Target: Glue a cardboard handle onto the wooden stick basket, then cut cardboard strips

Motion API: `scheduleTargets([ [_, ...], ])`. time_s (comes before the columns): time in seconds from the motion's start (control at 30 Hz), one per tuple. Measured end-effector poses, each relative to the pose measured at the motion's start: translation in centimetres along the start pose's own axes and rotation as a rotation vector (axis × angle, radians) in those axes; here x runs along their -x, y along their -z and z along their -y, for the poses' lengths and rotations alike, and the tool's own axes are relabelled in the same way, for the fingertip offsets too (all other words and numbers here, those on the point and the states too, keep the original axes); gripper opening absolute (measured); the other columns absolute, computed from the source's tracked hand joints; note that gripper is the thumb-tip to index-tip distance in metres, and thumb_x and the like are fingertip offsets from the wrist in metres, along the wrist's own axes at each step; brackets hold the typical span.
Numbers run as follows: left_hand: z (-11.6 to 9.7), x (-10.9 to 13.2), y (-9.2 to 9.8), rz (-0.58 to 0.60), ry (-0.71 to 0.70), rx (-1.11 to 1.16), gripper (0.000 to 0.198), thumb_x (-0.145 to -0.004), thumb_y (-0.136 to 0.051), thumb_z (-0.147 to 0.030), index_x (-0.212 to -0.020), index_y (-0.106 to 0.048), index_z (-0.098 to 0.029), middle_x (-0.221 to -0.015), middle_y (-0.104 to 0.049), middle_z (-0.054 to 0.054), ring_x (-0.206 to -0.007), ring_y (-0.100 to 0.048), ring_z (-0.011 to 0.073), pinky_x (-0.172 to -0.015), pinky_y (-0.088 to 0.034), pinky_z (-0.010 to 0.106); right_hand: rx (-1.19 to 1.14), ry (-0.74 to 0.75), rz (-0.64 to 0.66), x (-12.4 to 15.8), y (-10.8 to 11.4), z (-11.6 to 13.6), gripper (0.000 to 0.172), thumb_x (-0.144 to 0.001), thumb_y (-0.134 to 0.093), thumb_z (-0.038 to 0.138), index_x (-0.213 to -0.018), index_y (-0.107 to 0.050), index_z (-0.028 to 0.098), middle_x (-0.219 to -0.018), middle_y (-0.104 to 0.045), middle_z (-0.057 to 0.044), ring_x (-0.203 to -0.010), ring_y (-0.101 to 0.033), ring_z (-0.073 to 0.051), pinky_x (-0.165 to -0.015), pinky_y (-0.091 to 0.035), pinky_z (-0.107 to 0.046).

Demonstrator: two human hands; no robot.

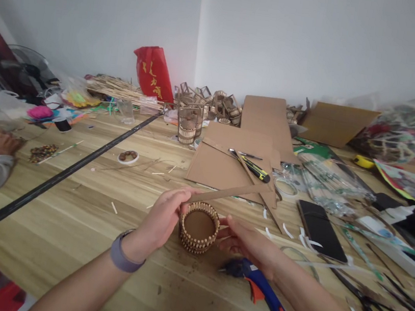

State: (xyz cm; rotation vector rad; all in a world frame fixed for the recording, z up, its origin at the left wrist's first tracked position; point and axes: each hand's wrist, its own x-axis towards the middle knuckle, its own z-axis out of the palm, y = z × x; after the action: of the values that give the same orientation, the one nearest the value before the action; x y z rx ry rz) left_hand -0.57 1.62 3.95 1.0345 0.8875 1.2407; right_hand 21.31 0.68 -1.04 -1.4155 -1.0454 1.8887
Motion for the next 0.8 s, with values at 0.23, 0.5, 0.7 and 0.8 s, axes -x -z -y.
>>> scheduleTargets([
  [0.23,-0.6,0.2,0.1,0.001,-0.045,-0.159,0.019,-0.077,-0.056,-0.030,-0.072,-0.069,-0.017,-0.094,-0.070,0.002,-0.058,-0.039,0.0102,-0.057,-0.033,0.026,0.010,0.180,-0.205,2.2,2.4,4.5,0.031,-0.081,-0.068,0.049,-0.090,-0.071,0.019,-0.101,-0.074,-0.011,-0.082,-0.066,-0.019,-0.071,-0.046,-0.031],
  [0.5,-0.9,0.1,-0.3,0.006,-0.096,-0.287,0.026,-0.078,-0.051,-0.030,-0.055,-0.057,-0.019,-0.102,-0.070,0.003,-0.070,-0.050,0.0147,-0.066,-0.036,0.029,0.293,0.351,-0.121,5.9,1.7,9.9,0.050,-0.069,-0.070,0.067,-0.066,-0.069,0.017,-0.067,-0.068,-0.005,-0.062,-0.057,-0.014,-0.062,-0.042,-0.029],
  [0.7,-0.8,0.2,-0.1,-0.018,-0.087,-0.320,0.022,-0.078,-0.051,-0.030,-0.077,-0.069,-0.019,-0.105,-0.070,0.003,-0.081,-0.054,0.0176,-0.066,-0.036,0.029,0.213,0.278,-0.016,5.4,0.7,9.4,0.038,-0.062,-0.078,0.055,-0.063,-0.065,0.019,-0.054,-0.057,0.003,-0.051,-0.045,-0.009,-0.053,-0.034,-0.026],
  [0.8,-1.0,0.3,-0.2,-0.022,-0.081,-0.334,0.022,-0.077,-0.051,-0.031,-0.066,-0.066,-0.019,-0.104,-0.070,0.004,-0.081,-0.055,0.0177,-0.070,-0.038,0.029,0.170,0.257,0.008,5.3,0.6,9.2,0.037,-0.063,-0.078,0.053,-0.062,-0.063,0.019,-0.054,-0.056,0.003,-0.051,-0.044,-0.008,-0.051,-0.033,-0.026],
])
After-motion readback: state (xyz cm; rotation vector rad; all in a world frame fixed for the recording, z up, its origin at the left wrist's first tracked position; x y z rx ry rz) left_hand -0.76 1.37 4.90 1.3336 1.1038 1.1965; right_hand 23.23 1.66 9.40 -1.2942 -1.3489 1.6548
